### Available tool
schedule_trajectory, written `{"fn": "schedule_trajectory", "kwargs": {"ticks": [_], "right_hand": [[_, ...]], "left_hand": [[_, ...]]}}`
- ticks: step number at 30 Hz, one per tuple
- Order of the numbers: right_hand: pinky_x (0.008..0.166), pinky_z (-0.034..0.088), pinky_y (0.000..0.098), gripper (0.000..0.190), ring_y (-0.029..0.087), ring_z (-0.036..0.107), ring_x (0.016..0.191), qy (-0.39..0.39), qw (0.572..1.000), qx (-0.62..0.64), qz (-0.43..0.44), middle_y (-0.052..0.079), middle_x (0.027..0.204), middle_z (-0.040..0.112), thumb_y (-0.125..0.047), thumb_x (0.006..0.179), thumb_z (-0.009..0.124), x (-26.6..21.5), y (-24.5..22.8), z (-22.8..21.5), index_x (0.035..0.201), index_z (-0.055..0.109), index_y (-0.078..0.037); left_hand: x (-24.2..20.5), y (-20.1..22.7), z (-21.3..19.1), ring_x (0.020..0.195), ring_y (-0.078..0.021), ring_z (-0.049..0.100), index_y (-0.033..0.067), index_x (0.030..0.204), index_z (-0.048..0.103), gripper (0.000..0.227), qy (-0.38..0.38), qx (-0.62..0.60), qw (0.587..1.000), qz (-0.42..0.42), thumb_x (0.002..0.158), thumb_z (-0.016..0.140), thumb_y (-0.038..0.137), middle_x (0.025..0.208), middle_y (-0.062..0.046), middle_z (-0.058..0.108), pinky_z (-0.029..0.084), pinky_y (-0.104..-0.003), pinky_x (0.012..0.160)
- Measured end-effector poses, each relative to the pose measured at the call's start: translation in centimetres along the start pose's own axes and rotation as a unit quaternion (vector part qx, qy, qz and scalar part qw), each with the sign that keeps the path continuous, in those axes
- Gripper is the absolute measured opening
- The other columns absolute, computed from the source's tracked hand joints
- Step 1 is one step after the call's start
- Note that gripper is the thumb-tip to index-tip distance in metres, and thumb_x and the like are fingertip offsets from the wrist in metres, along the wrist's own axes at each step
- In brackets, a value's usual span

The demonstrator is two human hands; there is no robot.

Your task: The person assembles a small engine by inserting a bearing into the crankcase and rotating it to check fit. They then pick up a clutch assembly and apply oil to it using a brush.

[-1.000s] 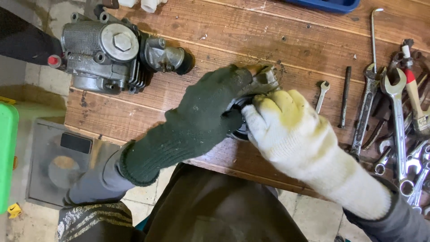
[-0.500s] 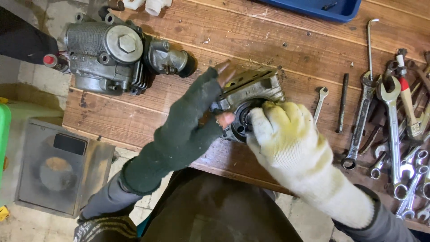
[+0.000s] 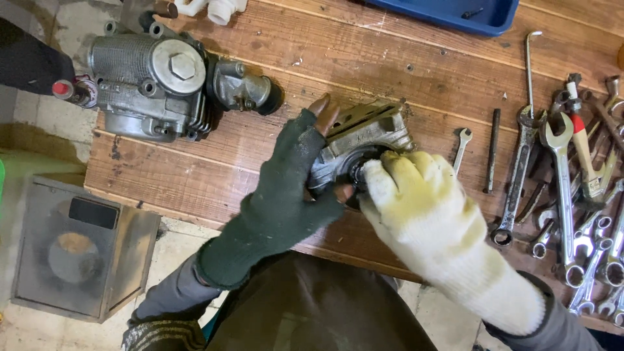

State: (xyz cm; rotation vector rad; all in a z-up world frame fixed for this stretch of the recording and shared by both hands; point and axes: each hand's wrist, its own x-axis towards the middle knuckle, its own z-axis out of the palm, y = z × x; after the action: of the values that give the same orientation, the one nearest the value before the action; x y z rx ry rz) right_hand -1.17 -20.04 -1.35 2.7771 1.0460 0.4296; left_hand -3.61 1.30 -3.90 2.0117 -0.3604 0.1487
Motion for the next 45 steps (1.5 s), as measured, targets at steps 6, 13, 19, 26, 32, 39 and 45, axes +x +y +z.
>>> {"fn": "schedule_trajectory", "kwargs": {"ticks": [6, 13, 19, 26, 32, 39, 45], "right_hand": [[0.043, 0.045, 0.0356, 0.054, 0.022, 0.060, 0.073, 0.002, 0.999, -0.033, 0.015, -0.010, 0.098, 0.062, -0.050, 0.066, 0.078, 0.3, 0.5, 0.0, 0.114, 0.057, -0.035], [0.047, 0.051, 0.0421, 0.028, 0.027, 0.059, 0.072, -0.015, 0.998, 0.041, -0.036, -0.003, 0.091, 0.061, -0.040, 0.087, 0.074, 0.8, 1.1, -0.2, 0.108, 0.060, -0.027], [0.038, 0.049, 0.0353, 0.066, 0.021, 0.057, 0.073, -0.023, 0.999, -0.012, -0.027, -0.003, 0.092, 0.056, -0.058, 0.067, 0.086, 0.7, 0.8, 0.1, 0.115, 0.054, -0.026], [0.063, 0.056, 0.0407, 0.051, 0.028, 0.060, 0.080, 0.007, 0.996, 0.042, -0.084, 0.007, 0.099, 0.063, -0.041, 0.082, 0.081, 0.9, 1.2, -0.2, 0.118, 0.060, -0.012], [0.066, 0.057, 0.0402, 0.046, 0.027, 0.063, 0.081, 0.005, 0.995, 0.054, -0.086, 0.008, 0.104, 0.066, -0.038, 0.080, 0.083, 1.2, 1.4, -0.2, 0.112, 0.062, -0.013], [0.065, 0.054, 0.0404, 0.031, 0.026, 0.061, 0.079, 0.036, 0.994, 0.052, -0.091, 0.005, 0.100, 0.063, -0.030, 0.093, 0.075, 1.0, 1.2, -0.4, 0.116, 0.062, -0.014], [0.071, 0.060, 0.0434, 0.021, 0.026, 0.064, 0.076, 0.083, 0.972, 0.216, -0.049, 0.012, 0.091, 0.069, -0.014, 0.090, 0.082, 0.1, 1.7, 0.0, 0.102, 0.068, -0.005]], "left_hand": [[0.4, 1.5, 3.1, 0.149, -0.0412, 0.046, 0.0077, 0.166, 0.012, 0.096, 0.135, 0.010, 0.990, -0.047, 0.086, 0.065, 0.008, 0.166, -0.023, 0.037, 0.041, -0.056, 0.129], [0.4, 3.1, 3.5, 0.146, -0.0400, 0.043, 0.0142, 0.167, 0.009, 0.099, 0.144, -0.019, 0.984, -0.103, 0.083, 0.061, 0.004, 0.158, -0.022, 0.038, 0.042, -0.058, 0.124], [0.2, 2.4, 3.8, 0.144, -0.0425, 0.045, 0.0083, 0.166, 0.013, 0.090, 0.149, 0.002, 0.986, -0.074, 0.090, 0.061, 0.004, 0.156, -0.025, 0.040, 0.039, -0.059, 0.128], [-0.1, 1.8, 4.0, 0.152, -0.0457, 0.041, 0.0064, 0.166, 0.017, 0.081, 0.158, 0.027, 0.986, -0.037, 0.097, 0.061, 0.004, 0.163, -0.027, 0.035, 0.040, -0.057, 0.133], [-0.2, 1.8, 4.0, 0.146, -0.0415, 0.048, 0.0098, 0.167, 0.018, 0.079, 0.166, 0.039, 0.985, -0.030, 0.101, 0.062, 0.006, 0.162, -0.024, 0.039, 0.045, -0.056, 0.128], [-0.1, 2.3, 3.8, 0.147, -0.0410, 0.047, 0.0102, 0.165, 0.019, 0.076, 0.155, 0.022, 0.986, -0.055, 0.103, 0.063, 0.016, 0.161, -0.024, 0.038, 0.045, -0.057, 0.127], [-0.1, 2.2, 3.8, 0.150, -0.0448, 0.043, 0.0063, 0.163, 0.023, 0.077, 0.152, 0.053, 0.985, -0.059, 0.097, 0.061, 0.008, 0.163, -0.027, 0.040, 0.038, -0.058, 0.130]]}}
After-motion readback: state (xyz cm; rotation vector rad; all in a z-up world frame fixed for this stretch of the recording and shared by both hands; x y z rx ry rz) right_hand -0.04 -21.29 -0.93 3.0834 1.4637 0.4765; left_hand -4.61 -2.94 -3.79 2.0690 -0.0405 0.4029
